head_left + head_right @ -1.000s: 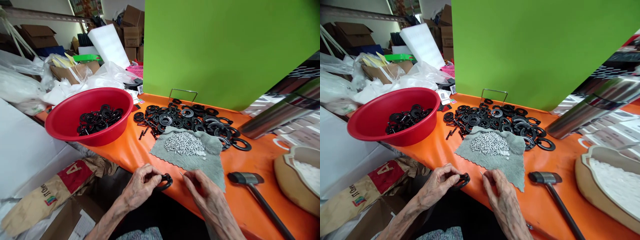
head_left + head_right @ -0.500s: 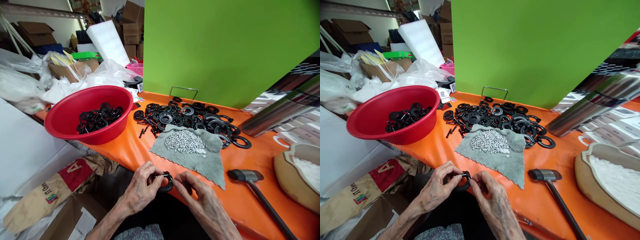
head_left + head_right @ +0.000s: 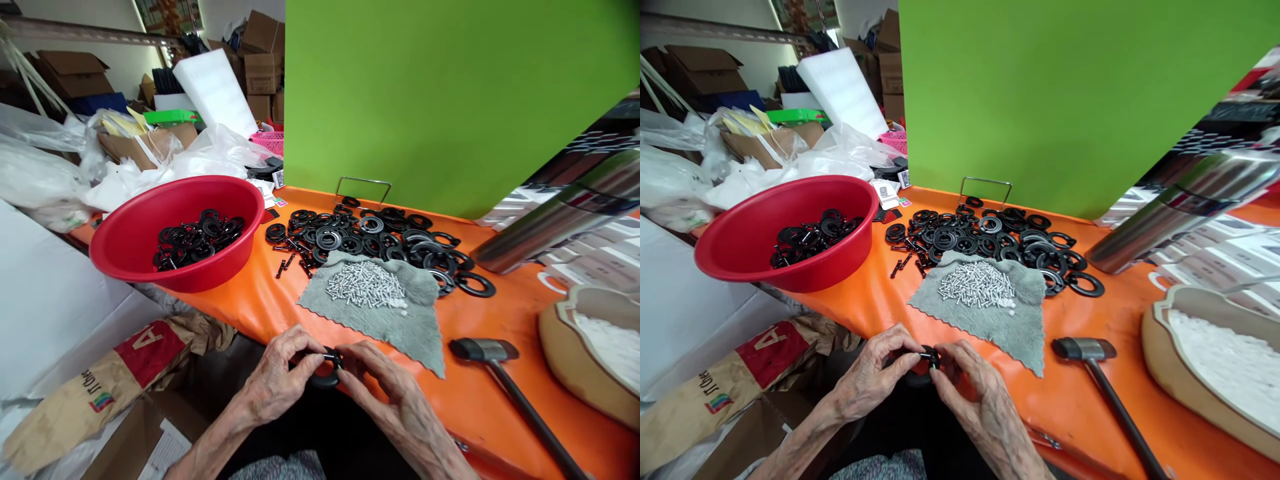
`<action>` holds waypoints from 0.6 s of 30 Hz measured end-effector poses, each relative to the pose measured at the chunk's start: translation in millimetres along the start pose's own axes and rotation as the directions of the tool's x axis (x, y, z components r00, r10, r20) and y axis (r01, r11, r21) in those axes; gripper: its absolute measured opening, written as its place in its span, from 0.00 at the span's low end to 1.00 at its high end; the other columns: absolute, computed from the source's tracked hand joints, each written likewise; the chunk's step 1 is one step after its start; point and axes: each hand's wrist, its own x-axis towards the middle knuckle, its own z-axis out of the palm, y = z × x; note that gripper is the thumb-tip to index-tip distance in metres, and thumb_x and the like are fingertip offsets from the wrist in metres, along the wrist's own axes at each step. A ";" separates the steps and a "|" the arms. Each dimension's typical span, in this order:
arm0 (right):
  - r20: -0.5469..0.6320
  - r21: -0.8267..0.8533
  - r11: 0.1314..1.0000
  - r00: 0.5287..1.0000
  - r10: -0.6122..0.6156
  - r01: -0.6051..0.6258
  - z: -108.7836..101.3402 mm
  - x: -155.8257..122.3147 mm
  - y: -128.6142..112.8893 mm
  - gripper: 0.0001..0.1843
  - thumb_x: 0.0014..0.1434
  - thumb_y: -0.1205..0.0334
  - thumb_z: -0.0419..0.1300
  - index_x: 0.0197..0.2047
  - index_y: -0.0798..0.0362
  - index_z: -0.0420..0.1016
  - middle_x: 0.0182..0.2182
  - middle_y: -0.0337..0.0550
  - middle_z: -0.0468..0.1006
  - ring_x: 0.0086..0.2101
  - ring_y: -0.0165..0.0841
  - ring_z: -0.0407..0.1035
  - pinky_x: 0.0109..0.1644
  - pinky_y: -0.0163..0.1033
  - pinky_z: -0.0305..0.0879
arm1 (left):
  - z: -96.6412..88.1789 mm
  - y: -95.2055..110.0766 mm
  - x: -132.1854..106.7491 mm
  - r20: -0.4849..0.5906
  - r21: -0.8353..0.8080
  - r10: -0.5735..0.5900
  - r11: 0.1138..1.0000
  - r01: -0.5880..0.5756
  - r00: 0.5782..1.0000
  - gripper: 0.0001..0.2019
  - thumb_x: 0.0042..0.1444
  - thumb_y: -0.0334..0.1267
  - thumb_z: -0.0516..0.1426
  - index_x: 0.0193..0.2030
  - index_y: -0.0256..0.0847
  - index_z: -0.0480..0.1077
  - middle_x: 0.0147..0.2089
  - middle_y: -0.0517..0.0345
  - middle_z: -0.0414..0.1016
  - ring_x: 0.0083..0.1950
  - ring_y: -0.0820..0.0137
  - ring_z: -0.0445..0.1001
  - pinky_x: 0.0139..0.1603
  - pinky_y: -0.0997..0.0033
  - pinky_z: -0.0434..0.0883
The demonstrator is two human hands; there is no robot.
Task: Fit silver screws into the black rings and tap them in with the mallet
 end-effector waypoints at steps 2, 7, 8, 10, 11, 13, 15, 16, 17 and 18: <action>-0.011 0.028 1.000 1.000 0.013 -0.013 -0.1 0.6 -1.2 0.06 0.57 0.63 0.58 0.40 0.48 0.71 0.26 0.35 0.72 0.26 0.28 0.68 0.29 0.32 0.67 | -1.7 -0.5 -0.2 0.037 -0.051 -0.020 0.998 0.022 0.999 0.06 0.60 0.33 0.54 0.36 0.37 0.73 0.35 0.57 0.70 0.39 0.71 0.70 0.42 0.73 0.66; -0.001 0.115 0.980 0.987 0.163 -0.162 8.1 -1.6 -5.8 0.08 0.56 0.60 0.58 0.40 0.50 0.71 0.27 0.36 0.71 0.25 0.27 0.67 0.29 0.33 0.65 | -4.1 -3.4 -1.5 0.087 -0.063 -0.041 0.997 0.047 0.995 0.07 0.60 0.35 0.54 0.36 0.39 0.73 0.35 0.58 0.70 0.39 0.70 0.70 0.42 0.73 0.65; -0.018 0.132 0.975 0.983 0.181 -0.178 10.1 -2.5 -5.7 0.07 0.55 0.59 0.58 0.37 0.50 0.71 0.26 0.35 0.70 0.24 0.27 0.65 0.27 0.32 0.63 | -4.7 -3.4 -1.4 0.102 -0.067 -0.046 0.996 0.053 0.994 0.07 0.60 0.36 0.54 0.36 0.39 0.73 0.35 0.58 0.70 0.39 0.70 0.69 0.42 0.73 0.65; -0.021 0.170 0.961 0.974 0.227 -0.220 13.4 -4.5 -3.5 0.06 0.54 0.58 0.58 0.32 0.51 0.69 0.22 0.33 0.66 0.21 0.25 0.61 0.24 0.31 0.58 | -6.4 -1.4 -0.5 0.126 -0.081 -0.057 0.994 0.067 0.990 0.08 0.61 0.37 0.53 0.36 0.39 0.72 0.35 0.58 0.70 0.39 0.70 0.69 0.42 0.73 0.66; -0.019 0.196 0.947 0.965 0.261 -0.253 14.5 -5.3 -1.6 0.06 0.53 0.57 0.58 0.30 0.51 0.68 0.21 0.32 0.65 0.20 0.24 0.59 0.23 0.31 0.55 | -7.2 0.7 0.3 0.137 -0.087 -0.059 0.994 0.072 0.989 0.08 0.61 0.38 0.53 0.36 0.39 0.72 0.35 0.58 0.70 0.39 0.70 0.69 0.42 0.73 0.67; -0.020 0.253 0.913 0.941 0.337 -0.321 16.5 -6.1 3.0 0.09 0.51 0.55 0.58 0.28 0.52 0.66 0.19 0.30 0.62 0.19 0.23 0.55 0.22 0.30 0.51 | -8.0 6.5 2.0 0.193 -0.072 -0.051 0.995 0.066 0.980 0.09 0.62 0.39 0.51 0.40 0.40 0.71 0.38 0.58 0.70 0.41 0.70 0.70 0.43 0.72 0.68; -0.042 0.286 0.888 0.921 0.388 -0.361 19.4 -5.3 6.9 0.13 0.52 0.51 0.58 0.28 0.52 0.65 0.19 0.30 0.61 0.19 0.23 0.53 0.22 0.30 0.50 | -5.5 11.9 3.3 0.257 -0.015 -0.016 1.000 0.021 0.966 0.08 0.61 0.39 0.53 0.45 0.44 0.70 0.44 0.57 0.69 0.45 0.69 0.69 0.47 0.71 0.68; -0.057 0.289 0.884 0.915 0.399 -0.367 21.2 -4.2 8.2 0.16 0.52 0.47 0.57 0.28 0.52 0.64 0.19 0.30 0.61 0.19 0.23 0.53 0.22 0.31 0.51 | -2.4 13.3 4.0 0.270 0.018 0.012 1.000 -0.018 0.963 0.09 0.59 0.38 0.55 0.47 0.45 0.69 0.46 0.57 0.68 0.48 0.67 0.69 0.49 0.70 0.68; -0.070 0.284 0.885 0.912 0.404 -0.370 22.7 -3.0 8.9 0.18 0.53 0.44 0.56 0.28 0.52 0.64 0.19 0.31 0.61 0.19 0.24 0.54 0.23 0.31 0.52 | 1.8 13.4 4.7 0.258 0.051 0.043 0.997 -0.058 0.965 0.10 0.58 0.37 0.56 0.47 0.46 0.68 0.47 0.57 0.67 0.49 0.66 0.68 0.51 0.69 0.68; -0.081 0.272 0.886 0.909 0.409 -0.375 23.1 -1.8 9.0 0.21 0.53 0.41 0.55 0.28 0.52 0.64 0.19 0.31 0.62 0.19 0.24 0.55 0.22 0.31 0.54 | 6.8 12.2 5.7 0.231 0.083 0.074 0.992 -0.095 0.970 0.09 0.57 0.35 0.56 0.46 0.46 0.68 0.46 0.56 0.67 0.50 0.65 0.67 0.52 0.67 0.67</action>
